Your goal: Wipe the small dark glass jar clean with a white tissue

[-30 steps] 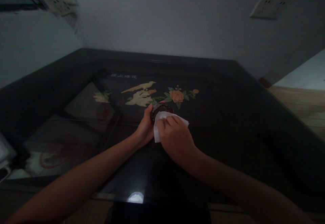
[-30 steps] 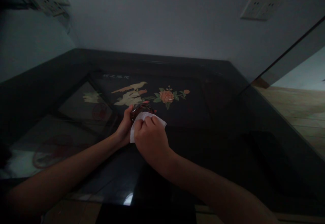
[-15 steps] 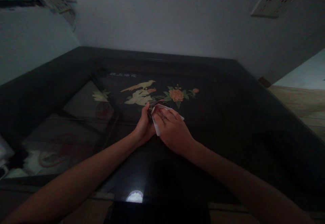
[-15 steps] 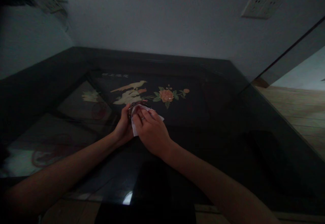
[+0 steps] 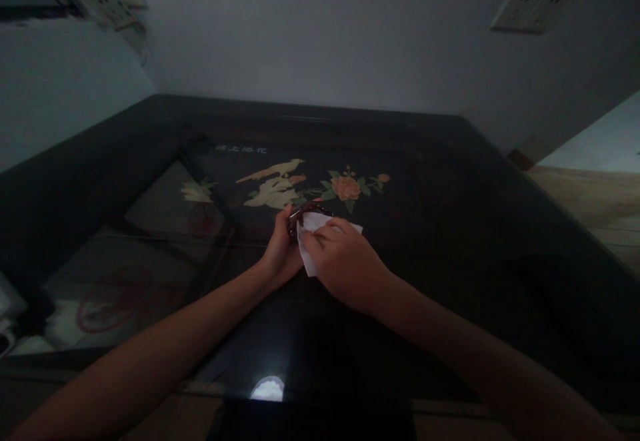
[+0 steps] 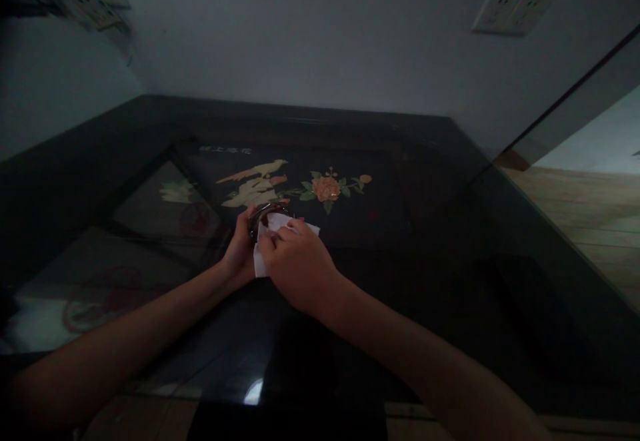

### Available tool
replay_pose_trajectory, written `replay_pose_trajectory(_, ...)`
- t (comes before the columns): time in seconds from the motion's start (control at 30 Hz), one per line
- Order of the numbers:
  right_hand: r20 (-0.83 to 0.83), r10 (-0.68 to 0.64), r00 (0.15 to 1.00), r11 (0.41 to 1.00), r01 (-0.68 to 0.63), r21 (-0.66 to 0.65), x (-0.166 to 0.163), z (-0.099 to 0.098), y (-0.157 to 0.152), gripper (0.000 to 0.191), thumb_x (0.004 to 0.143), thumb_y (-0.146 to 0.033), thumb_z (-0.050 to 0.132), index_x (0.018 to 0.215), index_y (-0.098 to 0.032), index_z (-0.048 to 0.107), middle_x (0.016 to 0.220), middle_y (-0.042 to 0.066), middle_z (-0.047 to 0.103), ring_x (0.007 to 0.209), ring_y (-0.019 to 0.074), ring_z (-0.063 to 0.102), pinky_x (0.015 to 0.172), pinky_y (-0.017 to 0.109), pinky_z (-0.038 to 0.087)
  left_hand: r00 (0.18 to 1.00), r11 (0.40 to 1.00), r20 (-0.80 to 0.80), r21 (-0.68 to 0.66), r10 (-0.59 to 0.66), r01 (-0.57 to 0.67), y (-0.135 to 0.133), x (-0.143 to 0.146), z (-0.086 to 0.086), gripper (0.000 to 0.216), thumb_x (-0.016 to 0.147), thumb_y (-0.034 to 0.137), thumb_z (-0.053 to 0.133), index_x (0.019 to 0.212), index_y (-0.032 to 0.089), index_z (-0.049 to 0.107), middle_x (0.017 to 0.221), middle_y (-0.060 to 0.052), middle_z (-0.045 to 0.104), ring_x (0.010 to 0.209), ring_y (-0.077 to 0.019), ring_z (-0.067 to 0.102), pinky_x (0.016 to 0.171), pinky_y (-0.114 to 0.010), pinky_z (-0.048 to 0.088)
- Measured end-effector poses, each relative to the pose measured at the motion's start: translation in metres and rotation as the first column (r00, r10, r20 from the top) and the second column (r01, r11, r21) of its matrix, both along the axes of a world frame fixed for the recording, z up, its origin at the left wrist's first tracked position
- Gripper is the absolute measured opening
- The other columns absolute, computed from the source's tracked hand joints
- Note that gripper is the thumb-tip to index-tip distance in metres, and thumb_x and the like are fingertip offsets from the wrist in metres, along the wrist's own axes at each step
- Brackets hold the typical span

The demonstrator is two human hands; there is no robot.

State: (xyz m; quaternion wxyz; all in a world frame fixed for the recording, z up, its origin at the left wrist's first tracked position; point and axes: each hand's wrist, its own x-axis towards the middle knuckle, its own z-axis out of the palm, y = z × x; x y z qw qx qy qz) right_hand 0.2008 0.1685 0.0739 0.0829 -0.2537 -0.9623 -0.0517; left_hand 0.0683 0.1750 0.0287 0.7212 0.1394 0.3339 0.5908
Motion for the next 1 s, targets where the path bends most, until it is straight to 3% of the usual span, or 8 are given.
replay_pose_trajectory(0.2,-0.056,-0.044,0.997,0.989,0.051,0.141,-0.001,-0.014,-0.001,0.032,0.096,-0.01,0.038,0.122,0.0,0.055,0.125,0.022,0.061,0.118,0.0268,0.055,0.102,0.04,0.038,1.0,0.999,-0.007,-0.029,0.024,-0.024,0.0,0.001,0.005,0.049,0.097,0.041,0.029,0.119,0.013,0.063,0.101,-0.01,0.073,0.095,-0.0213,0.068,0.09,-0.031,0.051)
replay_pose_trajectory(0.37,-0.087,0.021,0.996,0.992,-0.01,0.124,0.0,-0.018,0.003,0.034,0.095,-0.012,0.043,0.126,-0.002,0.054,0.12,0.018,0.066,0.111,0.0252,0.059,0.1,0.041,0.042,1.0,1.0,0.007,-0.025,0.003,-0.003,-0.002,0.001,0.006,0.05,0.097,0.043,0.03,0.121,0.014,0.062,0.101,-0.01,0.073,0.097,-0.0222,0.068,0.093,-0.034,0.05)
replay_pose_trajectory(0.53,-0.115,-0.014,0.993,0.986,0.033,0.161,-0.002,-0.019,0.005,0.034,0.096,-0.012,0.04,0.125,0.0,0.055,0.126,0.021,0.062,0.12,0.0274,0.055,0.102,0.041,0.04,1.0,0.998,-0.001,-0.062,0.031,-0.031,-0.001,0.003,0.006,0.048,0.097,0.041,0.031,0.113,0.012,0.067,0.09,-0.009,0.074,0.094,-0.0219,0.069,0.09,-0.031,0.051)
replay_pose_trajectory(0.7,-0.107,0.013,0.994,0.998,-0.007,0.059,-0.001,-0.017,0.006,0.032,0.095,-0.014,0.045,0.123,-0.003,0.057,0.118,0.017,0.067,0.116,0.0255,0.057,0.102,0.042,0.041,1.0,0.998,0.024,-0.057,0.014,-0.012,-0.001,0.002,0.006,0.049,0.097,0.041,0.03,0.105,0.012,0.069,0.085,-0.009,0.074,0.089,-0.0211,0.069,0.087,-0.031,0.053)
replay_pose_trajectory(0.87,-0.102,-0.063,0.993,0.976,0.083,0.201,-0.003,-0.021,0.003,0.035,0.095,-0.012,0.042,0.125,0.0,0.055,0.124,0.021,0.063,0.118,0.0267,0.056,0.107,0.039,0.038,0.999,0.998,0.011,-0.027,0.051,-0.051,-0.002,0.004,0.006,0.048,0.098,0.039,0.031,0.091,0.013,0.071,0.076,-0.006,0.073,0.089,-0.019,0.069,0.088,-0.027,0.052)
replay_pose_trajectory(1.0,-0.09,-0.123,0.988,0.964,0.14,0.227,-0.004,-0.021,-0.001,0.03,0.094,-0.01,0.044,0.116,0.001,0.06,0.116,0.023,0.066,0.111,0.0277,0.061,0.105,0.039,0.04,0.999,0.999,0.006,-0.007,0.05,-0.05,-0.002,0.005,0.006,0.047,0.098,0.039,0.031,0.096,0.014,0.071,0.081,-0.006,0.074,0.093,-0.0201,0.069,0.091,-0.03,0.051)
